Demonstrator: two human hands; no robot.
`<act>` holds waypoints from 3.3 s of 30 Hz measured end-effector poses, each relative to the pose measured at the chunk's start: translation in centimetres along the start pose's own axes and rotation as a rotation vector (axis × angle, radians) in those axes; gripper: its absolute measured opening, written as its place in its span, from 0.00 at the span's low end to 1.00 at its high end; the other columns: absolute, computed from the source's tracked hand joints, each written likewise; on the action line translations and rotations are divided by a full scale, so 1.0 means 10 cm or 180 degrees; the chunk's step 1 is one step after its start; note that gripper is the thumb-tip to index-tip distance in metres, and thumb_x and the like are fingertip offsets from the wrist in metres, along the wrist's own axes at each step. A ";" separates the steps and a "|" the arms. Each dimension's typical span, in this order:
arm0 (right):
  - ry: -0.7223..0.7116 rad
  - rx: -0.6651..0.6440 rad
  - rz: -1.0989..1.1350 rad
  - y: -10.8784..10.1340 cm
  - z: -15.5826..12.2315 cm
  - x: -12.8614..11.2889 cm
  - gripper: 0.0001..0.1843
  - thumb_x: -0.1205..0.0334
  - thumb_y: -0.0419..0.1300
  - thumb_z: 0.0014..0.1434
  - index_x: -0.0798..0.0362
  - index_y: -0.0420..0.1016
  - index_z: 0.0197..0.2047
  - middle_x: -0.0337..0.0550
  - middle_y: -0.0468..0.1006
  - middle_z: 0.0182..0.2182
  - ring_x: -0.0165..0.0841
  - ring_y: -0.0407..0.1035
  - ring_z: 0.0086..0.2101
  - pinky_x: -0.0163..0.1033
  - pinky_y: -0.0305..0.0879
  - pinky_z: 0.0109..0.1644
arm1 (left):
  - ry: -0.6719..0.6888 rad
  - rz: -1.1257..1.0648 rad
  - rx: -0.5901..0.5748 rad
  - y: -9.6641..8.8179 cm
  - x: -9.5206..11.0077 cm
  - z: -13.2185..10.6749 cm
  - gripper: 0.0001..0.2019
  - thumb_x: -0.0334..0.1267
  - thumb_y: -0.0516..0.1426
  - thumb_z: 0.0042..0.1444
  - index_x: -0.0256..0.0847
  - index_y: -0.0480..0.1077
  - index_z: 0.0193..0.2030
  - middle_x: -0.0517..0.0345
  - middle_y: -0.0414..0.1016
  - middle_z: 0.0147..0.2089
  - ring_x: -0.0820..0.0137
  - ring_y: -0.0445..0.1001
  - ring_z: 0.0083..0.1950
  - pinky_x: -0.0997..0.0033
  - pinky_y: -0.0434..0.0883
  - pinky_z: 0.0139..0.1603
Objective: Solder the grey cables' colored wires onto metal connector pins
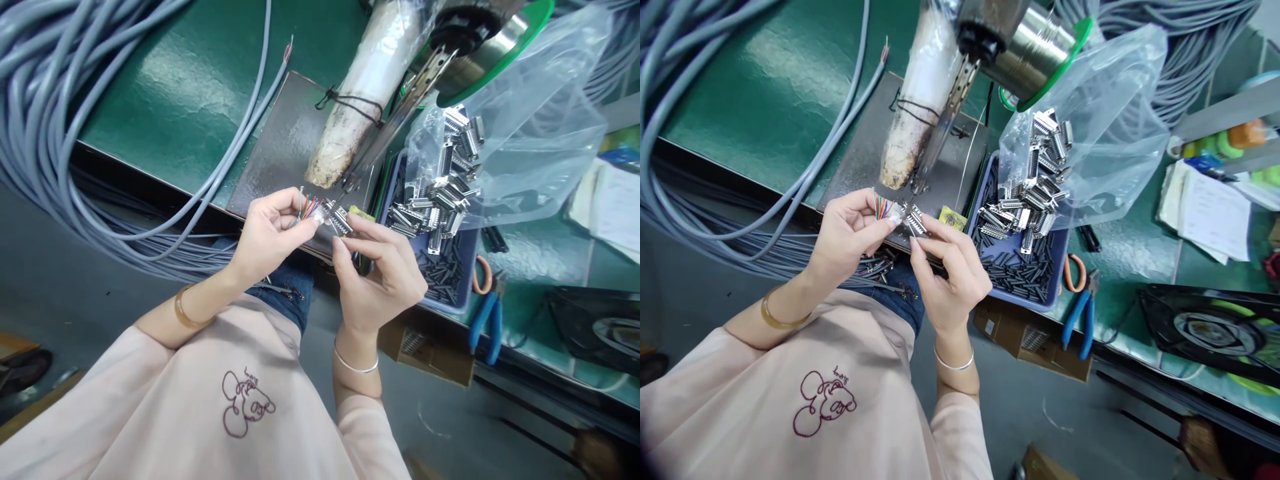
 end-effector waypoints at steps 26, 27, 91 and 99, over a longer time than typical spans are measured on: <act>0.0719 -0.0115 0.0363 0.00 -0.13 0.09 0.06 0.67 0.67 0.61 0.51 0.75 0.33 0.40 0.84 0.39 0.33 0.81 0.41 0.42 0.81 0.44 | -0.0397 -0.0215 -0.0062 -0.04 -0.14 -0.10 0.10 0.30 0.66 0.44 0.38 0.68 0.26 0.67 0.68 0.20 0.85 0.57 0.15 0.84 0.54 0.14; 0.0651 -0.0122 0.0319 0.00 -0.12 0.08 0.06 0.67 0.67 0.61 0.51 0.75 0.33 0.40 0.84 0.39 0.33 0.81 0.41 0.43 0.81 0.45 | -0.0383 -0.0212 -0.0048 -0.04 -0.14 -0.09 0.10 0.31 0.66 0.44 0.38 0.67 0.26 0.67 0.69 0.21 0.85 0.57 0.16 0.84 0.53 0.14; 0.1013 0.0279 0.0354 -0.22 -0.19 0.07 0.02 0.65 0.64 0.64 0.49 0.76 0.38 0.35 0.84 0.34 0.26 0.75 0.22 0.31 0.69 0.23 | -0.0698 -0.0211 -0.0600 0.04 -0.13 -0.21 0.08 0.30 0.63 0.47 0.39 0.66 0.30 0.65 0.72 0.23 0.84 0.60 0.19 0.83 0.61 0.20; 0.1083 -0.0831 0.0035 -0.10 -0.08 -0.05 0.08 0.58 0.65 0.62 0.49 0.83 0.42 0.27 0.63 0.17 0.21 0.52 0.16 0.30 0.50 0.19 | -0.0686 -0.0210 -0.0834 0.09 -0.14 -0.30 0.11 0.31 0.66 0.46 0.38 0.66 0.28 0.65 0.69 0.25 0.81 0.66 0.24 0.82 0.68 0.27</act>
Point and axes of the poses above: each hand's wrist, its own z-axis towards the middle knuckle, its own y-axis out of the palm, x = y × z, the point moved 6 cm from there along z, towards the middle knuckle
